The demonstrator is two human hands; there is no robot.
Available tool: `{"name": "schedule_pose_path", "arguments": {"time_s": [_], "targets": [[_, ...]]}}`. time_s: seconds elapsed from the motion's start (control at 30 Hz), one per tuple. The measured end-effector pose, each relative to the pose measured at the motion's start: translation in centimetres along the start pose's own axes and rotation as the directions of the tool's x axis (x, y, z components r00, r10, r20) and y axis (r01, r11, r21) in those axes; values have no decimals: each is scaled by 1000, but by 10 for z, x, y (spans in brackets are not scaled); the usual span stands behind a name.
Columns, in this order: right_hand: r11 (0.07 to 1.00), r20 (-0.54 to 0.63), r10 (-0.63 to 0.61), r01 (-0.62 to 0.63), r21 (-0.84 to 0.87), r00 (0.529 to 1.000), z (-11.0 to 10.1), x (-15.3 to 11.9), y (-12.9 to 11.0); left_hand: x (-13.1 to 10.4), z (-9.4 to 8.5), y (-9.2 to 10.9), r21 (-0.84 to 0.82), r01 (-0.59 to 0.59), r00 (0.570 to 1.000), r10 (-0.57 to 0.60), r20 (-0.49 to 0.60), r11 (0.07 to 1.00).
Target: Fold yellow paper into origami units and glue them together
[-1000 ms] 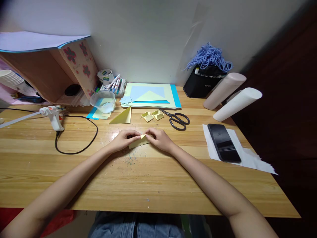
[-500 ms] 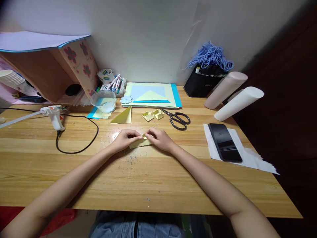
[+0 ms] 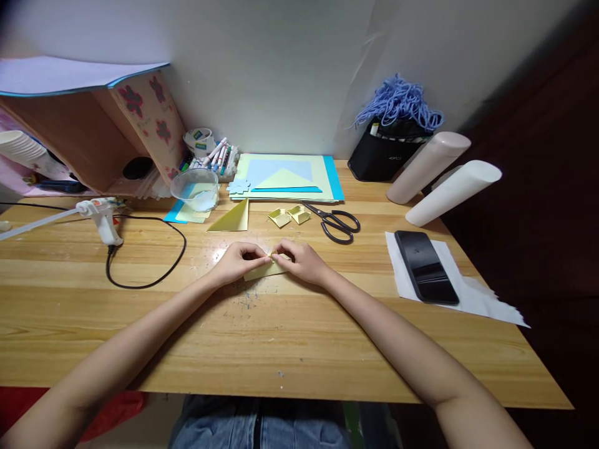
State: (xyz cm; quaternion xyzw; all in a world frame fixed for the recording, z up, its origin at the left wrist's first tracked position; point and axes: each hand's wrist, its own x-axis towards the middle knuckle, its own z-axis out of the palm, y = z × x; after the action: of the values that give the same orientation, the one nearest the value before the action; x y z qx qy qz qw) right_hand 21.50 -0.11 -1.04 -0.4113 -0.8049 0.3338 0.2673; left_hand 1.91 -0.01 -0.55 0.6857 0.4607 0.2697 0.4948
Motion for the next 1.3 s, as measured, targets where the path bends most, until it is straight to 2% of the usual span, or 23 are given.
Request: {"name": "schedule_pose_path", "arguments": {"time_s": [0.17, 0.27, 0.37, 0.47, 0.57, 0.67, 0.87, 1.13, 1.3], "targets": [[1000, 16, 6, -6, 16, 1000, -1, 0, -1, 0, -1, 4, -9, -15, 1000, 15, 6, 1000], [998, 19, 26, -27, 54, 999, -1, 1, -4, -1, -2, 6, -36, -20, 999, 19, -37, 999], [977, -16, 111, -107, 185, 994, 3, 1, -6, -1, -1, 6, -115, -13, 993, 0, -119, 993], [916, -51, 209, -178, 360, 976, 9, 0, -8, -1, 2, 3, -233, -3, 981, -42, -188, 973], [892, -77, 238, -186, 412, 968, 13, 0, -11, 0, 6, 1, -344, 27, 983, -87, -160, 939], [883, -90, 253, -192, 429, 963, 14, 1, -10, 0, 7, 2, -380, 49, 990, -96, -107, 924], [856, -99, 257, -179, 486, 961, 12, 2, -4, 1, 5, 6, -365, -7, 998, -18, -67, 931], [883, -89, 253, -192, 429, 964, 11, 1, -6, -1, 10, -1, -249, -53, 990, 19, -137, 967], [891, -103, 260, -197, 409, 960, 11, 2, -8, -2, 10, -2, -231, -67, 991, 37, -130, 971]]}}
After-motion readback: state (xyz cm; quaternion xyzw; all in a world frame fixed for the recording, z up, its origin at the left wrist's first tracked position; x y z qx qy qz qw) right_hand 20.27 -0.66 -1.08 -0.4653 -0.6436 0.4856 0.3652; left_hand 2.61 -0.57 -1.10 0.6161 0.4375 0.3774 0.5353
